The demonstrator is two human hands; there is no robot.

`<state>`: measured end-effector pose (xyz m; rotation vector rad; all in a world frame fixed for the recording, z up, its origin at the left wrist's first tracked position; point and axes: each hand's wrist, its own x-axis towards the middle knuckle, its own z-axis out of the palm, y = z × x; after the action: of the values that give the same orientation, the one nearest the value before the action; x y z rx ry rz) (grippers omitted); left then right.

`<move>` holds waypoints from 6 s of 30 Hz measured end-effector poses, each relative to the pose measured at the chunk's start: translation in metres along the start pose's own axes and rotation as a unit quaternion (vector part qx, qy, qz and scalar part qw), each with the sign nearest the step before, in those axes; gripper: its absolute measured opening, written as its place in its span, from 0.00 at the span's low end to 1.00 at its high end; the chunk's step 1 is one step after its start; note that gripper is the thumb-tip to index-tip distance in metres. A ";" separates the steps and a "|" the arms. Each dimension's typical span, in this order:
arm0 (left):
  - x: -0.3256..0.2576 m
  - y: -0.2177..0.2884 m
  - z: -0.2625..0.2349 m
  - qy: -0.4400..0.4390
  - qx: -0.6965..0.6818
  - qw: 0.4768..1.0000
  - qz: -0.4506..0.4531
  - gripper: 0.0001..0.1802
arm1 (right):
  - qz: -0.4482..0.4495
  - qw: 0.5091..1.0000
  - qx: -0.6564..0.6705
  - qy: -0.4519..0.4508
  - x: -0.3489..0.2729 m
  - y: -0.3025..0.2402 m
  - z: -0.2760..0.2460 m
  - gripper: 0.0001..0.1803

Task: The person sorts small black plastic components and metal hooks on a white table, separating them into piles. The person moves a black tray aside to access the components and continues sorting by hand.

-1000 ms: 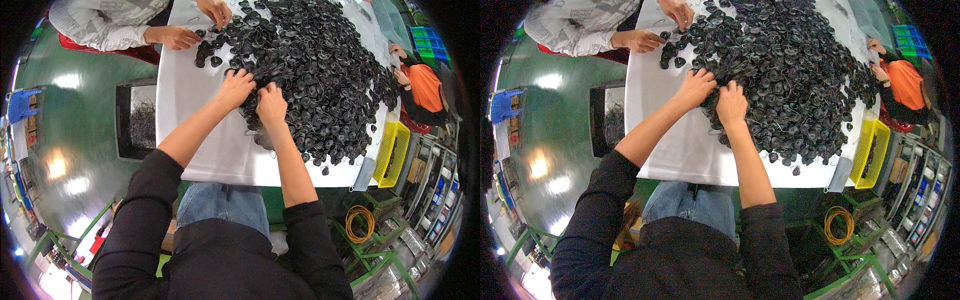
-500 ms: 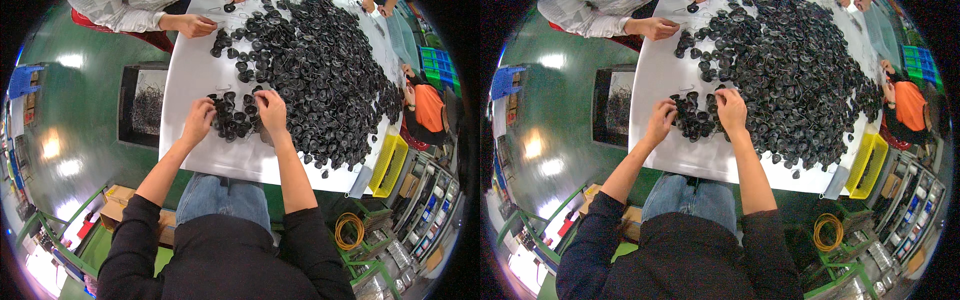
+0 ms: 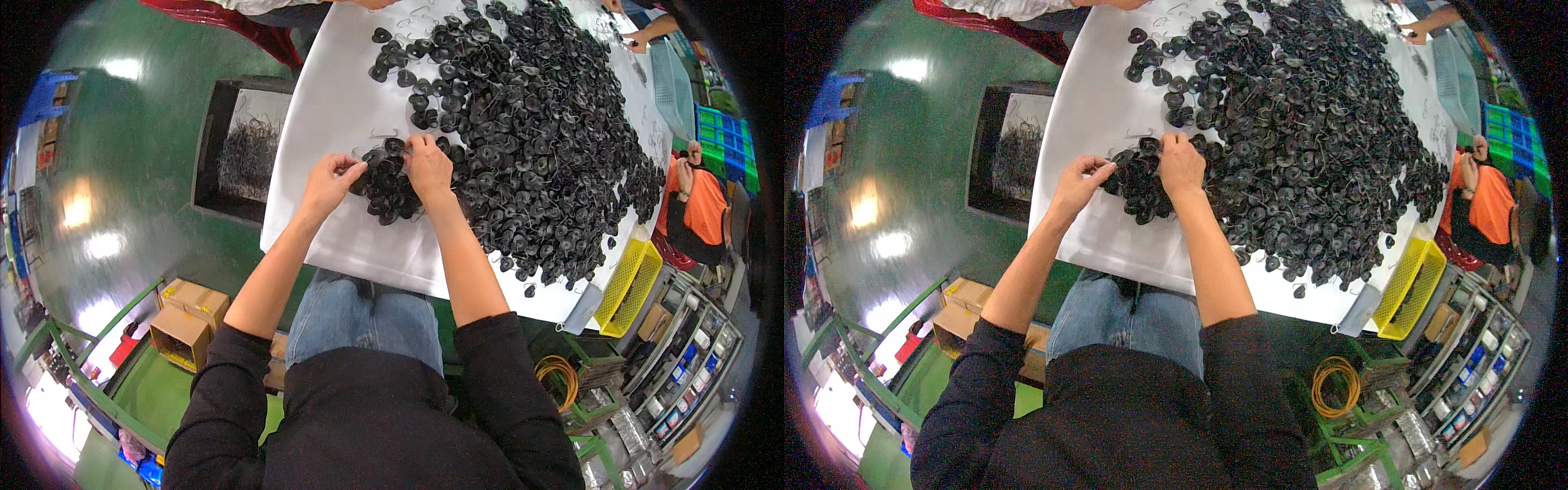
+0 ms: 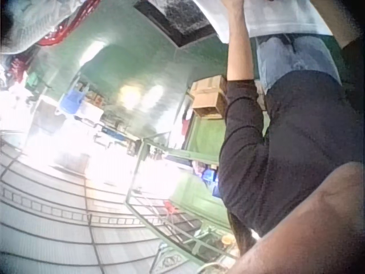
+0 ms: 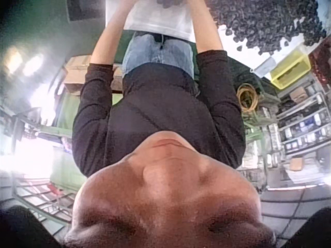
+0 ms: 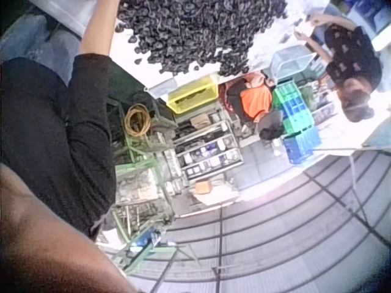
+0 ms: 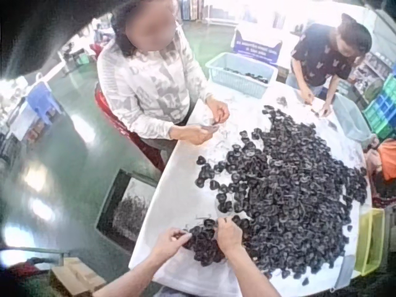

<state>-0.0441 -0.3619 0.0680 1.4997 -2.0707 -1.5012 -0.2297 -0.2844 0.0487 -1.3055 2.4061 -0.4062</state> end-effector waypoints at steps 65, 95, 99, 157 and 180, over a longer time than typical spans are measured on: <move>0.001 -0.028 -0.024 -0.133 -0.503 0.847 -0.109 0.17 | 0.258 0.699 0.662 -0.084 -0.016 0.014 -0.031 0.13; 0.010 -0.003 -0.024 0.106 0.059 0.970 0.210 0.23 | -0.057 0.996 0.066 0.020 -0.026 -0.045 -0.036 0.07; -0.009 -0.015 -0.013 0.023 0.241 0.930 0.278 0.19 | 0.012 0.981 0.191 0.036 -0.018 -0.034 -0.046 0.06; 0.022 0.036 -0.050 0.050 0.000 0.996 0.081 0.08 | 0.340 0.745 0.558 -0.136 -0.042 0.017 -0.039 0.13; 0.048 -0.015 -0.048 -0.052 -0.195 0.962 -0.183 0.14 | 0.009 0.996 -0.087 -0.008 0.033 0.003 -0.009 0.08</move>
<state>-0.0271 -0.4292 0.0607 1.7270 -1.4678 -2.0142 -0.2526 -0.3100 0.0488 -1.3531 2.4843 -0.1825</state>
